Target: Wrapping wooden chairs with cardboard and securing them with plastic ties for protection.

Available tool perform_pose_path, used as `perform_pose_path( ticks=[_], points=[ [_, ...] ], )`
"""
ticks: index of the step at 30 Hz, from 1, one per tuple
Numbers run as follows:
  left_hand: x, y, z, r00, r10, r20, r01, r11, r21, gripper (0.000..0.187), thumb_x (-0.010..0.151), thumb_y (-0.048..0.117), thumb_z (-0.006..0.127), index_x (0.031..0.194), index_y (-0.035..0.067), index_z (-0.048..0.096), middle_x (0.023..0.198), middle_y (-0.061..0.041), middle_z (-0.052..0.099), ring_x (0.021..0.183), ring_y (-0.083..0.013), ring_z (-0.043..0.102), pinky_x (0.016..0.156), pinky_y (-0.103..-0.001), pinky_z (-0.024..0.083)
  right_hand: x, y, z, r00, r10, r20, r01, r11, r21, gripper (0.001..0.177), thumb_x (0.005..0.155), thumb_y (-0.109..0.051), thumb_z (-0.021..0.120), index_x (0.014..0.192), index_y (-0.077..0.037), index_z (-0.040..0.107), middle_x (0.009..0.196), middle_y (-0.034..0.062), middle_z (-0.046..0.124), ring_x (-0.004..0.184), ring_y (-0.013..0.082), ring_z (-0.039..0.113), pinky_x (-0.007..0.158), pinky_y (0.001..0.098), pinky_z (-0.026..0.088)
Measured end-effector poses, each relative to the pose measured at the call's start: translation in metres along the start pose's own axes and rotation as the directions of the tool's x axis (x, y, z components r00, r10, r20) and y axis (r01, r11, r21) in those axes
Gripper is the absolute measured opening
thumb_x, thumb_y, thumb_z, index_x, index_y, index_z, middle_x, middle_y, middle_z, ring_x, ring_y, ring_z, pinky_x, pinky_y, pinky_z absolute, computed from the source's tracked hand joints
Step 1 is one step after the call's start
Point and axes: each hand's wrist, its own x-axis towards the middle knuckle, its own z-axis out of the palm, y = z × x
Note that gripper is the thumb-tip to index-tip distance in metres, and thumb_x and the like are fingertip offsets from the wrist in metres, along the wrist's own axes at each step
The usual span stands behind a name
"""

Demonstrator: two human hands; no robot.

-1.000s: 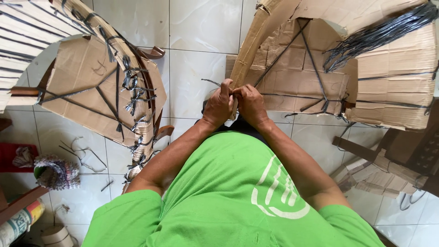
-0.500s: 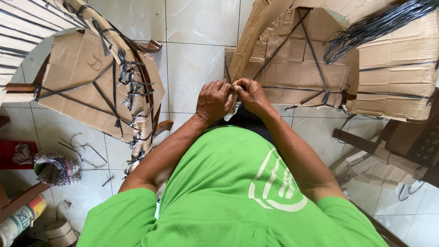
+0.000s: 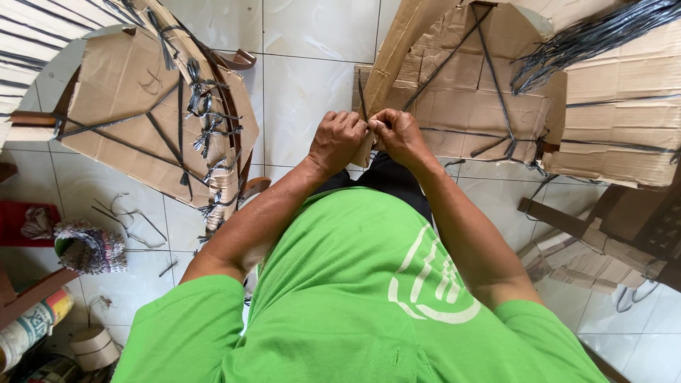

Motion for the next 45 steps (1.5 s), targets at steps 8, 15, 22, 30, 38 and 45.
perform_pose_path(
  ticks=[8, 15, 22, 30, 38, 45],
  points=[
    [0.005, 0.003, -0.006, 0.997, -0.033, -0.070, 0.035, 0.999, 0.027, 0.013, 0.086, 0.018, 0.065, 0.075, 0.018, 0.059, 0.073, 0.001, 0.053, 0.072, -0.0190, 0.062, 0.069, -0.034, 0.046, -0.004, -0.003, 0.003, 0.998, -0.044, -0.045, 0.040, 0.996, -0.085, 0.011, 0.097, -0.019, 0.075, 0.094, -0.009, 0.077, 0.064, 0.0063, 0.066, 0.061, 0.0161, 0.062, 0.059, 0.0304, 0.049],
    [-0.016, -0.014, 0.011, 0.968, -0.163, 0.191, 0.182, 0.979, -0.088, 0.007, 0.077, 0.024, 0.065, 0.079, 0.019, 0.059, 0.078, 0.000, 0.056, 0.077, -0.0226, 0.063, 0.069, -0.038, 0.047, 0.003, 0.012, -0.003, 0.968, -0.184, -0.170, 0.116, 0.930, -0.348, 0.022, 0.102, -0.022, 0.068, 0.088, -0.006, 0.065, 0.072, 0.0229, 0.063, 0.073, 0.0462, 0.066, 0.062, 0.0529, 0.050],
    [-0.007, -0.010, -0.018, 0.757, -0.377, 0.534, 0.569, 0.782, -0.254, 0.011, 0.088, 0.029, 0.064, 0.095, 0.020, 0.065, 0.086, -0.001, 0.064, 0.081, -0.0280, 0.071, 0.073, -0.043, 0.053, -0.011, 0.043, 0.004, 0.941, -0.131, -0.311, 0.023, 0.944, -0.328, 0.021, 0.104, -0.021, 0.064, 0.090, -0.005, 0.064, 0.077, 0.0238, 0.064, 0.080, 0.0492, 0.066, 0.068, 0.0572, 0.051],
    [-0.018, -0.022, -0.034, 0.496, -0.479, 0.725, 0.863, 0.366, -0.348, 0.053, 0.095, 0.049, 0.070, 0.131, 0.011, 0.059, 0.109, -0.016, 0.074, 0.095, -0.0384, 0.074, 0.082, -0.047, 0.058, -0.076, 0.179, -0.032, 0.793, 0.481, -0.373, -0.448, 0.876, 0.177, 0.021, 0.096, -0.026, 0.064, 0.089, -0.007, 0.071, 0.068, 0.0105, 0.068, 0.061, 0.0223, 0.069, 0.059, 0.0360, 0.055],
    [0.038, -0.005, -0.024, 0.493, -0.525, 0.694, 0.868, 0.355, -0.348, 0.072, 0.098, 0.046, 0.067, 0.147, -0.002, 0.044, 0.132, -0.029, 0.060, 0.110, -0.0441, 0.069, 0.092, -0.053, 0.058, -0.159, 0.337, 0.011, 0.760, 0.623, -0.183, -0.648, 0.748, -0.145, 0.048, 0.095, -0.030, 0.049, 0.104, 0.008, 0.077, 0.105, 0.0356, 0.073, 0.108, 0.0538, 0.067, 0.094, 0.0622, 0.052],
    [0.077, -0.019, -0.019, 0.345, -0.304, 0.888, 0.870, 0.458, -0.182, 0.062, 0.096, 0.036, 0.069, 0.142, -0.001, 0.052, 0.127, -0.026, 0.066, 0.105, -0.0443, 0.072, 0.089, -0.054, 0.061, -0.164, 0.280, 0.019, 0.652, 0.726, -0.221, -0.715, 0.685, 0.142, 0.041, 0.095, -0.034, 0.059, 0.110, -0.001, 0.078, 0.112, 0.0268, 0.076, 0.115, 0.0476, 0.067, 0.098, 0.0537, 0.052]
  ],
)
